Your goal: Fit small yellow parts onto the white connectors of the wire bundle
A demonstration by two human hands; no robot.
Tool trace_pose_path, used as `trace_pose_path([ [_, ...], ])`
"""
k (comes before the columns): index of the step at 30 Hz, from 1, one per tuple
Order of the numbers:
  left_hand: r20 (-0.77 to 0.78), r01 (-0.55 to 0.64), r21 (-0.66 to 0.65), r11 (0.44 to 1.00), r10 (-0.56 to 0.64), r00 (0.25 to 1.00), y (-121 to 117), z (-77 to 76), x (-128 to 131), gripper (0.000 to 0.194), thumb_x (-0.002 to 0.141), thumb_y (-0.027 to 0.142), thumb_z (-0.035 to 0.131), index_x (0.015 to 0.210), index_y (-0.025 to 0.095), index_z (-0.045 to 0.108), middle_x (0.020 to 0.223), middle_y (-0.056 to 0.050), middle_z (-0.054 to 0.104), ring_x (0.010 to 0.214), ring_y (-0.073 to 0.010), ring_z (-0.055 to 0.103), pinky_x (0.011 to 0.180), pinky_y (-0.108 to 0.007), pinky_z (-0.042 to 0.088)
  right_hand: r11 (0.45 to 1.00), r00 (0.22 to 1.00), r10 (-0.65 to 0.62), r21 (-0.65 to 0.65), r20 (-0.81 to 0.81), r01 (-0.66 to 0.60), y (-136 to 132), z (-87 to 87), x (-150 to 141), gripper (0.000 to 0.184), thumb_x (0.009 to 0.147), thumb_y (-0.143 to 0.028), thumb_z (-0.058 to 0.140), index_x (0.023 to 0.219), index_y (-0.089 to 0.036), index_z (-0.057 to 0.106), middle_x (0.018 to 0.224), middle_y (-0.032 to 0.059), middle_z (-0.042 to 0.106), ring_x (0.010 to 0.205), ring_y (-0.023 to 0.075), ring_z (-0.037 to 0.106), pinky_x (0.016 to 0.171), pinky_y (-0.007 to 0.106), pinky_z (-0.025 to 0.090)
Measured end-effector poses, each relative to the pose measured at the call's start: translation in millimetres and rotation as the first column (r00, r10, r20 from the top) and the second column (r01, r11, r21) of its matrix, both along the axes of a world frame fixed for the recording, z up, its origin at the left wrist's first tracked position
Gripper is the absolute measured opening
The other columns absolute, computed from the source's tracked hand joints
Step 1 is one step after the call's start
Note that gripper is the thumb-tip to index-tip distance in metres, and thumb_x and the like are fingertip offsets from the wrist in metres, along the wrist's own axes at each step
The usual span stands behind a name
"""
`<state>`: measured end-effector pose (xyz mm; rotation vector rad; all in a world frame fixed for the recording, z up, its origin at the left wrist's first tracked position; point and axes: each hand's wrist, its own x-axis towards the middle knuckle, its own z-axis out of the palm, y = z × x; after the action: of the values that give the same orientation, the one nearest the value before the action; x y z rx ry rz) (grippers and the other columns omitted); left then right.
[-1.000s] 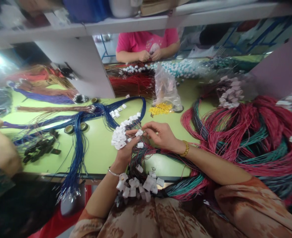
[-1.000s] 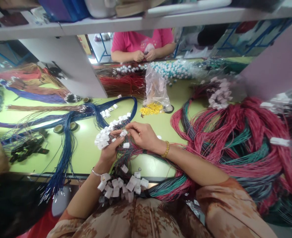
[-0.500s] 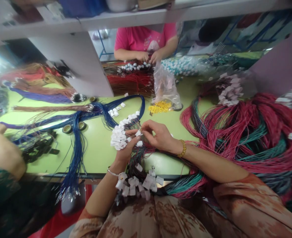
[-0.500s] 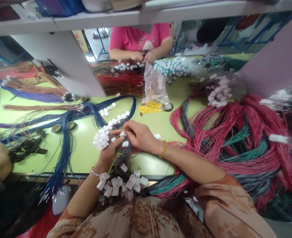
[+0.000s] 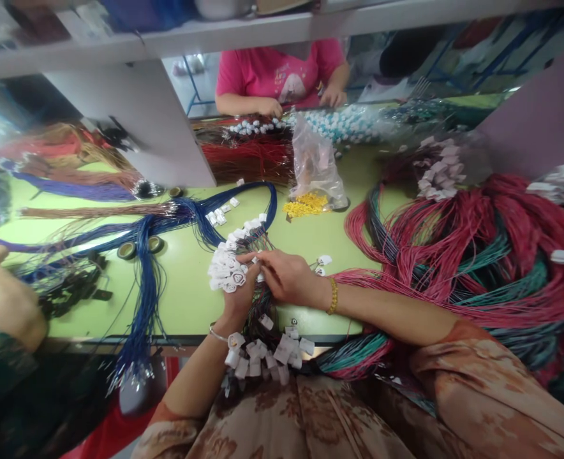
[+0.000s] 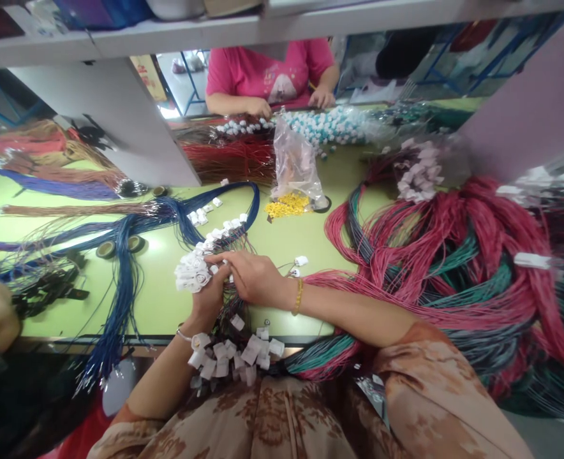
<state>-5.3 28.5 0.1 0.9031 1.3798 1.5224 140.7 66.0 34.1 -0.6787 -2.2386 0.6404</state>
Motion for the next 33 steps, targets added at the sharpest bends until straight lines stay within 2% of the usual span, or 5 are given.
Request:
trace_pose_path([
  [5, -0.117, 0.005, 0.168, 0.986, 0.015, 0.993, 5, 8.0, 2, 0.022, 0.079, 0.037, 0.079, 0.075, 0.019, 0.067, 0.091, -0.004, 0.064, 0.091, -0.0181, 0.060, 0.083, -0.029, 0.049, 0.974, 0.988, -0.153, -0.169, 0.004, 0.152, 55, -1.5, 17, 0.021, 0.096, -0.026, 0.050, 0.095, -0.016, 0.068, 0.089, 0.0073, 0.071, 0.078, 0.0172, 0.061, 0.074, 0.030, 0.047],
  [10, 0.258, 0.113, 0.102, 0.988, -0.136, 0.957, 4, 11.0, 8, 0.048, 0.077, 0.064, 0.076, 0.082, 0.021, 0.056, 0.055, 0.009, 0.034, 0.044, -0.0060, 0.026, 0.045, -0.021, 0.025, 0.870, 0.871, -0.385, -0.195, 0.305, 0.453, 124, -31.3, 41, 0.012, 0.086, -0.017, 0.059, 0.083, -0.014, 0.070, 0.085, 0.0082, 0.074, 0.077, 0.0185, 0.060, 0.074, 0.029, 0.041],
  [18, 0.328, 0.113, 0.055, 0.992, -0.124, 0.936, 4, 15.9, 12, 0.054, 0.077, 0.071, 0.071, 0.082, 0.019, 0.059, 0.058, 0.004, 0.054, 0.043, -0.0056, 0.034, 0.043, -0.022, 0.029, 0.853, 0.852, -0.409, -0.196, 0.328, 0.484, 137, -54.4, 40, 0.011, 0.085, -0.019, 0.062, 0.075, -0.016, 0.065, 0.083, 0.0078, 0.073, 0.076, 0.0186, 0.060, 0.074, 0.031, 0.043],
  [25, 0.274, 0.092, 0.094, 0.991, -0.115, 0.955, 6, 15.7, 5, 0.042, 0.077, 0.050, 0.081, 0.102, 0.018, 0.069, 0.081, -0.001, 0.071, 0.047, -0.0046, 0.042, 0.048, -0.022, 0.039, 0.656, 0.919, -0.358, -0.745, -0.167, 0.121, 125, -30.3, 37, 0.007, 0.079, -0.016, 0.068, 0.084, -0.016, 0.063, 0.070, 0.0010, 0.067, 0.057, 0.0122, 0.060, 0.057, 0.026, 0.049],
  [33, 0.195, 0.218, 0.071, 0.973, -0.228, 0.954, 3, 13.6, 3, 0.036, 0.079, 0.042, 0.079, 0.104, 0.018, 0.070, 0.072, 0.002, 0.066, 0.042, -0.0022, 0.030, 0.041, -0.021, 0.022, 0.357, 0.878, -0.213, -0.871, -0.428, -0.338, 80, 3.6, 25, 0.027, 0.067, -0.026, 0.087, 0.086, -0.013, 0.073, 0.079, 0.0035, 0.073, 0.062, 0.0087, 0.063, 0.062, 0.023, 0.056],
])
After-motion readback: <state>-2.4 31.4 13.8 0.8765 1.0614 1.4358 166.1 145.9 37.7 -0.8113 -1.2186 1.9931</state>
